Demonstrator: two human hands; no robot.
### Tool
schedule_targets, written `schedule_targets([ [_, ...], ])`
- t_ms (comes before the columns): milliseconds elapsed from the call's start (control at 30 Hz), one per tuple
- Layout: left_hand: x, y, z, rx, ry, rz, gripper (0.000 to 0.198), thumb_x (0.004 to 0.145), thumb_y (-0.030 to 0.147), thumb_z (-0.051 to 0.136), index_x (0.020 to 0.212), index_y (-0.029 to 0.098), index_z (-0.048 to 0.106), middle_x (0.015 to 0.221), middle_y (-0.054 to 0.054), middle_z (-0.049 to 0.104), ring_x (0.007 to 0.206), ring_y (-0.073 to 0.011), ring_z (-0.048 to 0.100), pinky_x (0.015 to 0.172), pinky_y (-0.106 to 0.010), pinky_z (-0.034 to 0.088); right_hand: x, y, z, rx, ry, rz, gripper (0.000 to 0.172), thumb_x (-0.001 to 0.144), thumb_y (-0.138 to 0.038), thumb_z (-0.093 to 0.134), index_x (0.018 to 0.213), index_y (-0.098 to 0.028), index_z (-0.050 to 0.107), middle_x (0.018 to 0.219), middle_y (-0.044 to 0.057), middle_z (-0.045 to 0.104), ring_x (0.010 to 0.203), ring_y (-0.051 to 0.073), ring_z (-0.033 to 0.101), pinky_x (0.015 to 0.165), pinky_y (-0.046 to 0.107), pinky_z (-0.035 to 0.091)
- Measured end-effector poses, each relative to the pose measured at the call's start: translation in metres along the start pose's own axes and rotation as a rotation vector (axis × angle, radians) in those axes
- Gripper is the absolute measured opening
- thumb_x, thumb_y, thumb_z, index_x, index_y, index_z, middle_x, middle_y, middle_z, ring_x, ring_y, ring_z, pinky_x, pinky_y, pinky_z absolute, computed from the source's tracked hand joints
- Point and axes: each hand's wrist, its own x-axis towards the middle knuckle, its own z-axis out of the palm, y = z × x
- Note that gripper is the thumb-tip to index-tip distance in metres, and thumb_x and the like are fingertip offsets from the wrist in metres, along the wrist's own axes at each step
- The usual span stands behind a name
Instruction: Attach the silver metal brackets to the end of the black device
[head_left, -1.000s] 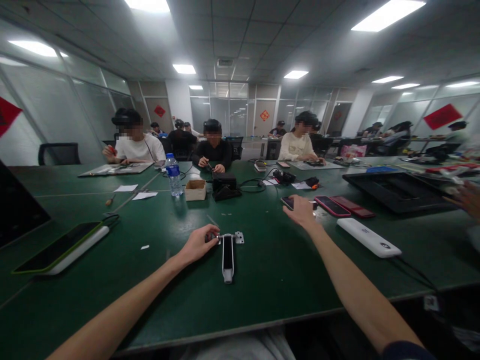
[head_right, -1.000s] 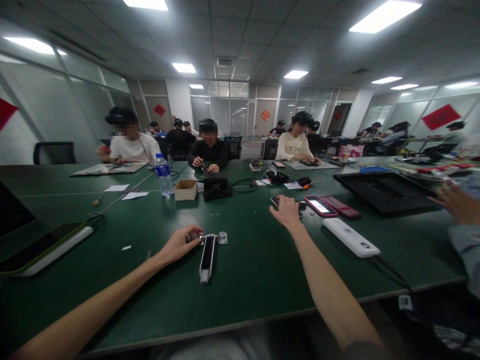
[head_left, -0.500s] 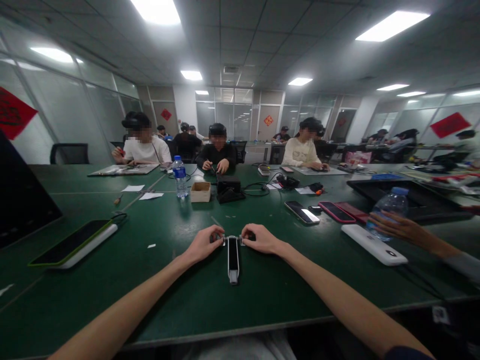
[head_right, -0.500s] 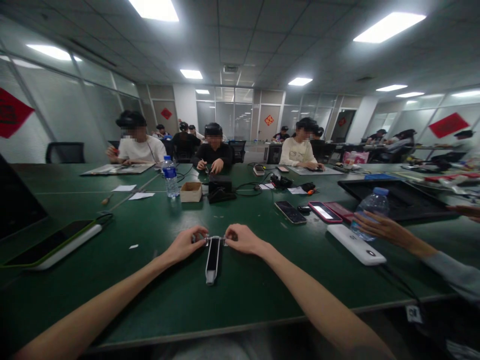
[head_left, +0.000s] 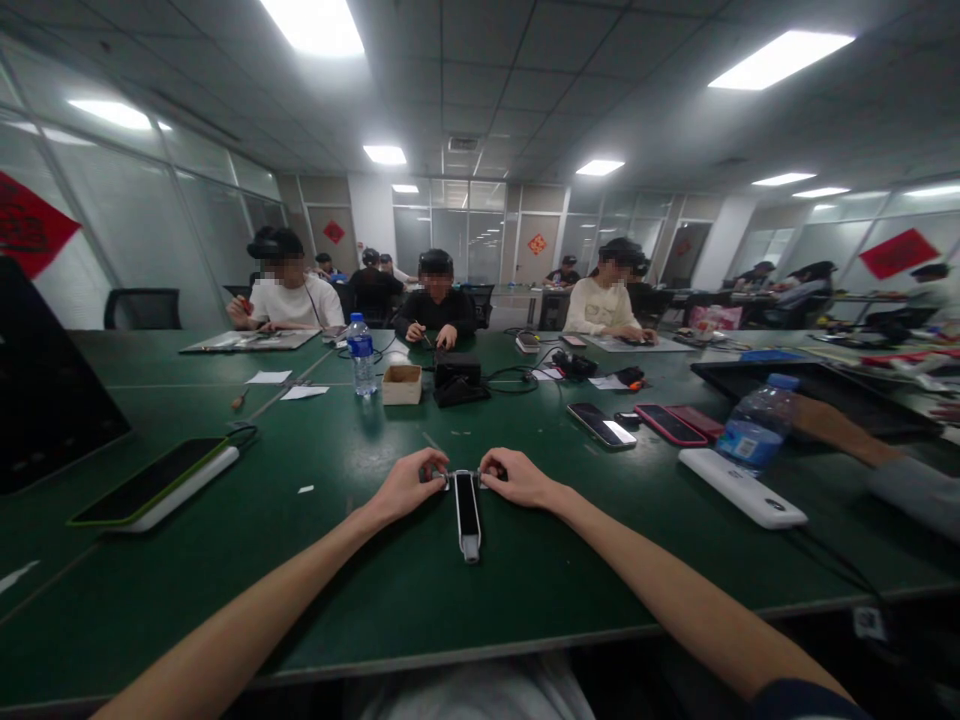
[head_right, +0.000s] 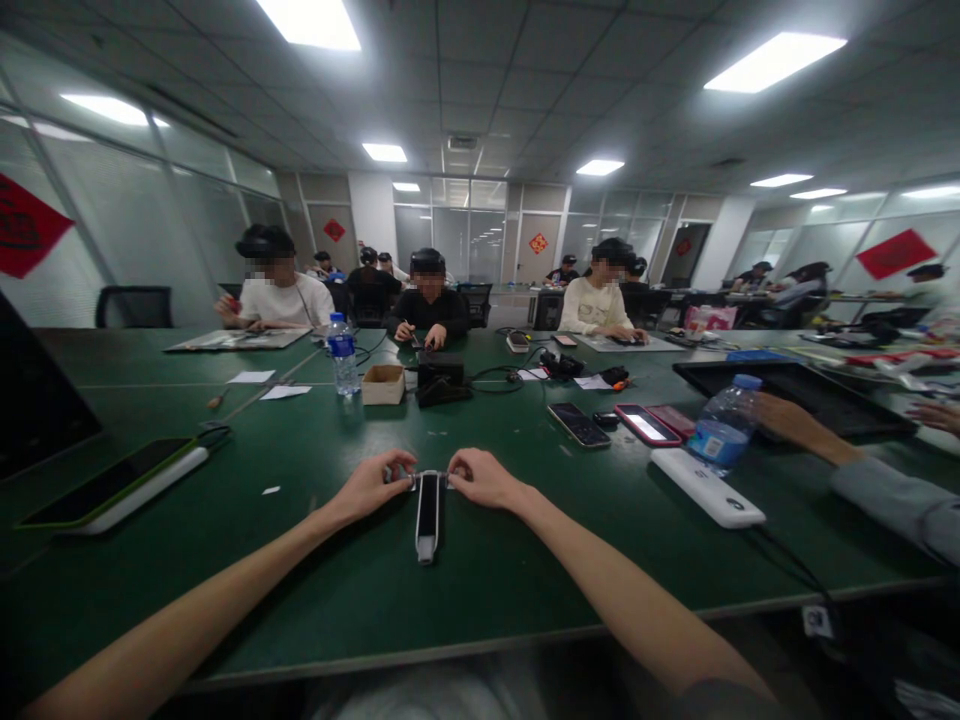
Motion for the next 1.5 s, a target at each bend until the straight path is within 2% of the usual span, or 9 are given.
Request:
schedule_targets([
  [167, -0.001, 0.006, -0.001, 0.029, -0.003, -0.04, 0.029, 0.077, 0.028, 0.06, 0.104, 0.017, 0.062, 0.089, -0.003, 0.068, 0.073, -0.0176, 0.06, 0.068, -0.029, 0.048, -0.002, 0.001, 0.0, 0.015, -0.004, -0.002, 0.013, 0.082, -0.025, 0.06, 0.092, -0.016, 0.06, 0.078, 0.001, 0.056, 0.068, 0.014, 0.051, 0.063, 0.027, 0.043],
  [433, 0.0, 0.004, 0.001, 0.037, 0.01, -0.029, 0.033, 0.073, 0.021, 0.061, 0.105, 0.017, 0.061, 0.09, -0.001, 0.068, 0.073, -0.0162, 0.059, 0.068, -0.026, 0.047, -0.001, 0.001, 0.001, -0.001, 0.024, -0.027, 0.01, 0.081, -0.021, 0.06, 0.089, -0.015, 0.06, 0.076, 0.0, 0.055, 0.068, 0.013, 0.049, 0.063, 0.026, 0.041],
  [600, 0.001, 0.003, 0.002, 0.014, -0.001, -0.043, 0.028, 0.077, 0.024, 0.057, 0.103, 0.016, 0.061, 0.087, -0.001, 0.068, 0.07, -0.0157, 0.059, 0.066, -0.026, 0.047, 0.0, 0.005, 0.003, -0.01, 0.037, -0.043, 0.011, 0.08, -0.021, 0.059, 0.09, -0.016, 0.06, 0.075, 0.0, 0.054, 0.067, 0.013, 0.049, 0.063, 0.026, 0.041],
  [733, 0.0, 0.005, -0.001, 0.0, -0.006, -0.028, 0.033, 0.073, 0.022, 0.06, 0.106, 0.016, 0.06, 0.089, -0.002, 0.067, 0.071, -0.0154, 0.059, 0.066, -0.026, 0.048, 0.0, 0.007, 0.003, -0.018, 0.028, -0.043, 0.013, 0.082, -0.023, 0.057, 0.093, -0.016, 0.06, 0.078, 0.001, 0.056, 0.069, 0.014, 0.05, 0.063, 0.026, 0.041],
  [967, 0.0, 0.004, -0.002, 0.059, 0.05, -0.021, 0.029, 0.078, 0.02, 0.055, 0.106, 0.015, 0.061, 0.091, -0.003, 0.067, 0.073, -0.0159, 0.058, 0.069, -0.028, 0.048, -0.001, 0.011, -0.02, -0.168, 0.045, -0.051, 0.021, 0.083, -0.028, 0.058, 0.1, -0.016, 0.06, 0.088, 0.005, 0.059, 0.082, 0.017, 0.054, 0.076, 0.031, 0.042],
  [1100, 0.002, 0.0, -0.002, 0.157, 0.092, 0.026, 0.023, 0.082, 0.021, 0.052, 0.102, 0.015, 0.063, 0.088, -0.004, 0.066, 0.072, -0.0162, 0.059, 0.071, -0.029, 0.047, -0.006, -0.011, -0.021, -0.221, -0.028, 0.106, 0.031, 0.087, -0.045, 0.051, 0.098, -0.017, 0.058, 0.092, 0.007, 0.062, 0.081, 0.019, 0.057, 0.071, 0.031, 0.044],
  [1233, 0.004, -0.004, -0.005, 0.243, 0.11, 0.037, 0.021, 0.083, 0.019, 0.051, 0.1, 0.015, 0.063, 0.087, -0.004, 0.067, 0.071, -0.0165, 0.06, 0.07, -0.028, 0.047, -0.005, -0.054, 0.005, -0.293, -0.11, 0.23, 0.054, 0.084, -0.065, 0.044, 0.109, -0.018, 0.05, 0.096, 0.012, 0.065, 0.08, 0.026, 0.062, 0.066, 0.035, 0.045],
  [1367, 0.006, -0.009, -0.006, 0.272, 0.131, 0.027, 0.021, 0.082, 0.018, 0.051, 0.099, 0.015, 0.063, 0.088, -0.005, 0.067, 0.071, -0.0168, 0.06, 0.071, -0.028, 0.047, 0.01, -0.076, 0.022, -0.395, -0.162, 0.259, 0.048, 0.08, -0.049, 0.054, 0.113, -0.015, 0.045, 0.102, 0.018, 0.065, 0.089, 0.034, 0.064, 0.068, 0.038, 0.047],
  [1500, 0.006, -0.013, -0.004, 0.28, 0.128, 0.03, 0.019, 0.082, 0.019, 0.051, 0.097, 0.015, 0.063, 0.086, -0.004, 0.067, 0.07, -0.0164, 0.06, 0.069, -0.028, 0.047, 0.03, -0.053, 0.013, -0.437, -0.148, 0.315, 0.046, 0.078, -0.039, 0.055, 0.114, -0.014, 0.043, 0.107, 0.021, 0.063, 0.096, 0.036, 0.062, 0.072, 0.039, 0.048],
])
